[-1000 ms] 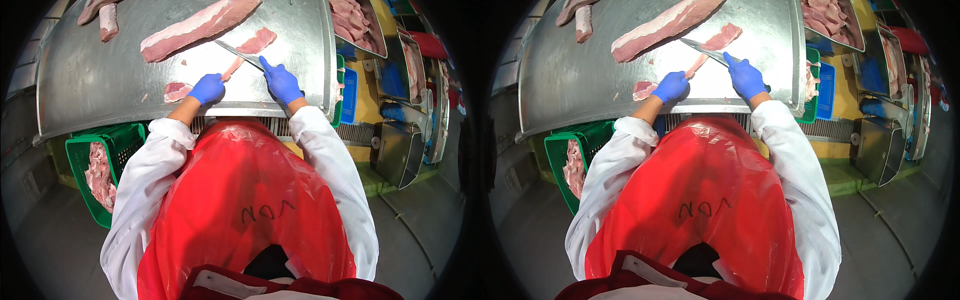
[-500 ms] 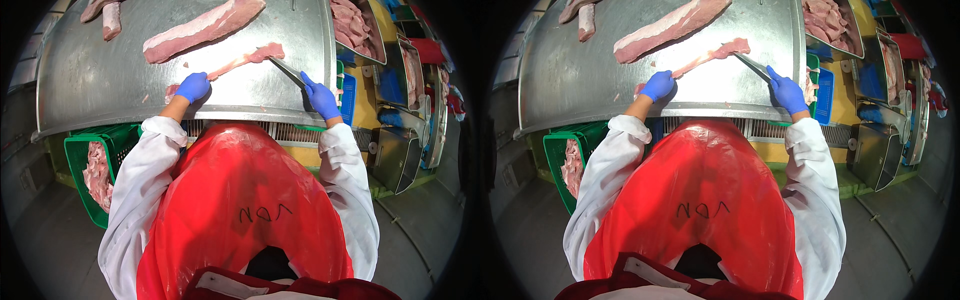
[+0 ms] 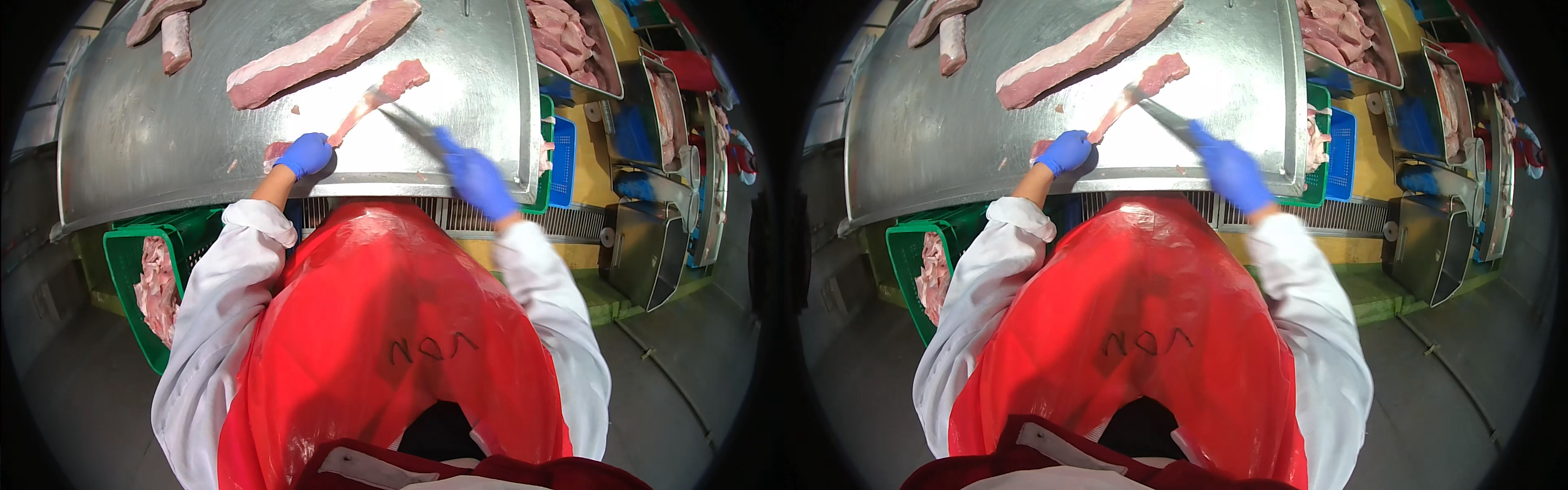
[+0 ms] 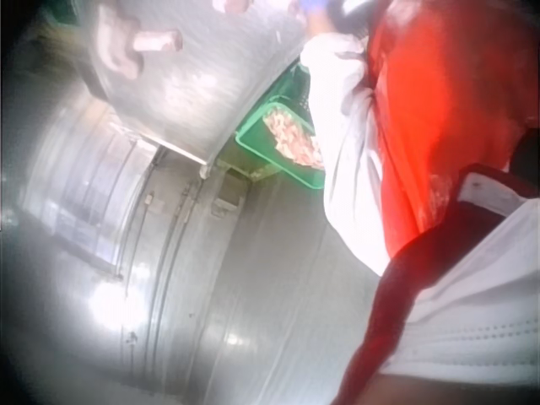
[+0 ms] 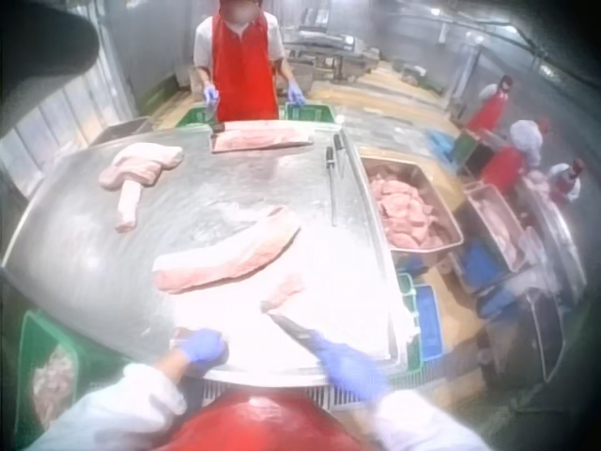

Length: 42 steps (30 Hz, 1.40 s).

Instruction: The person uses a knife to trim fat and cut large pieces of raw meat on a stainless steel table. They separate the trimmed meat and fat, placing the trimmed pieces into a green bin while continuing to process additional cuts.

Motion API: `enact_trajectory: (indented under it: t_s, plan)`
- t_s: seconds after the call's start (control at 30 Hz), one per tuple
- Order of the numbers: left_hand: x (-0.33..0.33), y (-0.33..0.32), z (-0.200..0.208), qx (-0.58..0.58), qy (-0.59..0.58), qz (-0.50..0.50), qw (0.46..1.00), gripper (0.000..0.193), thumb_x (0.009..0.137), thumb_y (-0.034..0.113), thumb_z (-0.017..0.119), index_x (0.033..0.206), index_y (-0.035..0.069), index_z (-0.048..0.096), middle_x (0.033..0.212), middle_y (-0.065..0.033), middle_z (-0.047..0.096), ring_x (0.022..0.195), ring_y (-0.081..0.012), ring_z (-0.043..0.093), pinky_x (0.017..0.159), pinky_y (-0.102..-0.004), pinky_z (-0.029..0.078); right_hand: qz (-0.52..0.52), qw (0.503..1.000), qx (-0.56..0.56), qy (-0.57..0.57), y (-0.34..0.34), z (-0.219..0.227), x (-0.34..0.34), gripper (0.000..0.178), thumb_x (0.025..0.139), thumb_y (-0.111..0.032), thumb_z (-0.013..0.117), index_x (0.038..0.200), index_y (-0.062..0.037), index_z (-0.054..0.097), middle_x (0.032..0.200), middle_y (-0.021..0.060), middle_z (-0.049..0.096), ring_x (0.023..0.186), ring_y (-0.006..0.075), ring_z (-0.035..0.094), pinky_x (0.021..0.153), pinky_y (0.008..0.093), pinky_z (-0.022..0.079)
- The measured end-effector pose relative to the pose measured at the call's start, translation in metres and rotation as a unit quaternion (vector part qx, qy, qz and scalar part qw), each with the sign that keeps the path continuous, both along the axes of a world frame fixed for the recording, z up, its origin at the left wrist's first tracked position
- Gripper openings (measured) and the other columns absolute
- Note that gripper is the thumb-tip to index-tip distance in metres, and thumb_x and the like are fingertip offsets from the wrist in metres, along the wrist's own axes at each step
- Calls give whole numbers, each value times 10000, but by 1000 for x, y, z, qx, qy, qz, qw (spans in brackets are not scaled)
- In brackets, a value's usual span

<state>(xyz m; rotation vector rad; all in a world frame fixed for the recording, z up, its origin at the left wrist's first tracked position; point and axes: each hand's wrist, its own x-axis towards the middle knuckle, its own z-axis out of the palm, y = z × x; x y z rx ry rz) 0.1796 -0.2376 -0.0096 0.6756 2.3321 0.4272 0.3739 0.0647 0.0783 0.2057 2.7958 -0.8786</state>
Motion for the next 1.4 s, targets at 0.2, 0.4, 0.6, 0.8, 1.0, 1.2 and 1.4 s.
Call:
enact_trajectory:
  t_s: [0.2,0.4,0.6,0.8,1.0,1.2,1.4]
  plan:
    - [16,-12,-29,12,73,-28,997,303,875,220,479,926,-2,678,949,-282,663,907,-443,640,853,-496,497,-11,998,55,15,-75,-78,-76,487,991,-252,442,1477,-259,411,986,271,641,870,422,647,771,525,517]
    - [9,-44,-18,-40,113,-2,993,325,883,244,475,937,17,700,956,-263,679,900,-426,659,833,-497,516,-22,989,144,0,10,-77,-56,493,1000,-292,437,1489,-291,372,968,256,641,865,412,657,771,512,530]
    - [-6,-61,-32,-24,150,7,988,268,870,217,502,925,41,697,902,-257,679,851,-423,663,782,-505,523,-75,980,163,-82,63,-51,-27,503,1002,-334,443,1496,-336,349,1044,283,642,891,449,651,812,534,513]
    - [-37,-111,-42,-66,193,14,979,226,857,189,522,889,48,696,870,-243,680,818,-427,657,759,-509,513,-130,971,197,-27,179,-77,23,514,1002,-269,426,1509,-269,346,966,294,660,841,445,658,751,520,517]
    - [-38,-121,-39,-55,190,-6,980,219,864,194,520,868,48,683,867,-242,677,816,-431,650,746,-508,510,-105,993,32,48,41,-11,9,493,985,-215,423,1477,-236,424,1070,274,651,850,452,648,776,504,516]
    - [-40,-126,-34,-53,188,-28,980,228,870,197,510,870,51,684,861,-235,680,811,-420,655,752,-505,511,19,1000,17,7,-100,-58,-76,512,983,-232,409,1495,-232,385,1025,290,647,928,453,633,842,528,492]
    - [-33,-135,-33,-43,196,-6,980,239,858,186,505,863,41,695,887,-251,674,829,-425,652,765,-502,513,-122,987,101,3,65,-86,-28,509,1010,-270,387,1514,-214,341,981,285,660,852,456,644,768,534,494]
